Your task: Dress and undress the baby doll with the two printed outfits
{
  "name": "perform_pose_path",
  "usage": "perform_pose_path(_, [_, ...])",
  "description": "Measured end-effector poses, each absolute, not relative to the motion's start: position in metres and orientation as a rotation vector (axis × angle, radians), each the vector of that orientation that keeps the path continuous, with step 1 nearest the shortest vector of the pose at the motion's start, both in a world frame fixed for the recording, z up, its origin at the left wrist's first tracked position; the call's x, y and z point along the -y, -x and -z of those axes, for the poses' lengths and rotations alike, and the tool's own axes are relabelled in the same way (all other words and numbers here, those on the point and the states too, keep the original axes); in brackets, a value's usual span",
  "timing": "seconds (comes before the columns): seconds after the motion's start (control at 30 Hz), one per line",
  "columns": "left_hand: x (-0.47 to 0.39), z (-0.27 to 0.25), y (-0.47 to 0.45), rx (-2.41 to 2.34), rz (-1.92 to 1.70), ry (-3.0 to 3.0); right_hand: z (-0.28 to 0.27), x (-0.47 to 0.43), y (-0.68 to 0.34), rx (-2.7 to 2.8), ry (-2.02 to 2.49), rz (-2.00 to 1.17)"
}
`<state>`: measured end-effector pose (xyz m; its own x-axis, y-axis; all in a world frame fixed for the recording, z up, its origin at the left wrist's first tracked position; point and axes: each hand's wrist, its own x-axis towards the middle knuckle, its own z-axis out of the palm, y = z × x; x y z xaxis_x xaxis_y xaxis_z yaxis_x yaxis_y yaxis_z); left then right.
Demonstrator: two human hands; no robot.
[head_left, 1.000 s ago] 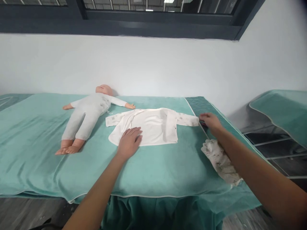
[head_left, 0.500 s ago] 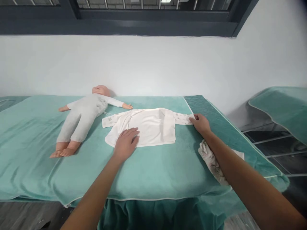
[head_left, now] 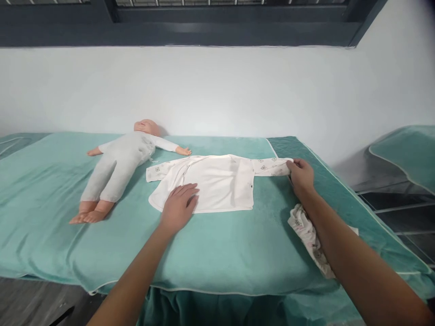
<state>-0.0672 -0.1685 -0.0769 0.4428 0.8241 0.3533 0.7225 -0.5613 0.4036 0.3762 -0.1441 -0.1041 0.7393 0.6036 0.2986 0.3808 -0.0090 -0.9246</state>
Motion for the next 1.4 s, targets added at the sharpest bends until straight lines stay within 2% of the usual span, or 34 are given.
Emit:
perform_pose_path(0.17, [0.169,0.078,0.068,-1.350,-0.778,-2.503,0.095,0.147,-0.372,0.637,1.362,-0.376])
perform_pose_path(0.37, [0.170,0.077,0.068,-1.359,-0.787,-2.496,0.097,0.147,-0.369,0.698,1.340,-0.572])
perform_pose_path(0.5, [0.170,0.076,0.067,-1.366,-0.783,-2.496,0.099,0.144,-0.370,0.776,1.408,-0.454])
perform_pose_path(0.7, [0.169,0.077,0.067,-1.361,-0.784,-2.496,0.104,0.144,-0.373,0.959,1.740,-0.258])
perform_pose_path(0.8, [0.169,0.077,0.068,-1.357,-0.795,-2.495,0.101,0.152,-0.369,1.123,1.864,-0.023])
perform_pose_path(0.9, [0.170,0.077,0.068,-1.369,-0.798,-2.506,0.090,0.162,-0.351,1.289,1.789,0.197])
perform_pose_path(1.03, [0.171,0.078,0.064,-1.417,-0.739,-2.574,0.077,0.154,-0.302,1.529,1.680,0.063])
perform_pose_path(1.13, [0.164,0.079,0.056,-1.459,-0.664,-2.630,0.072,0.129,-0.260,1.621,1.844,-0.160])
perform_pose_path(1.4, [0.093,0.082,0.030,-1.678,-0.492,-2.579,0.081,0.092,-0.202,1.603,2.023,-0.111])
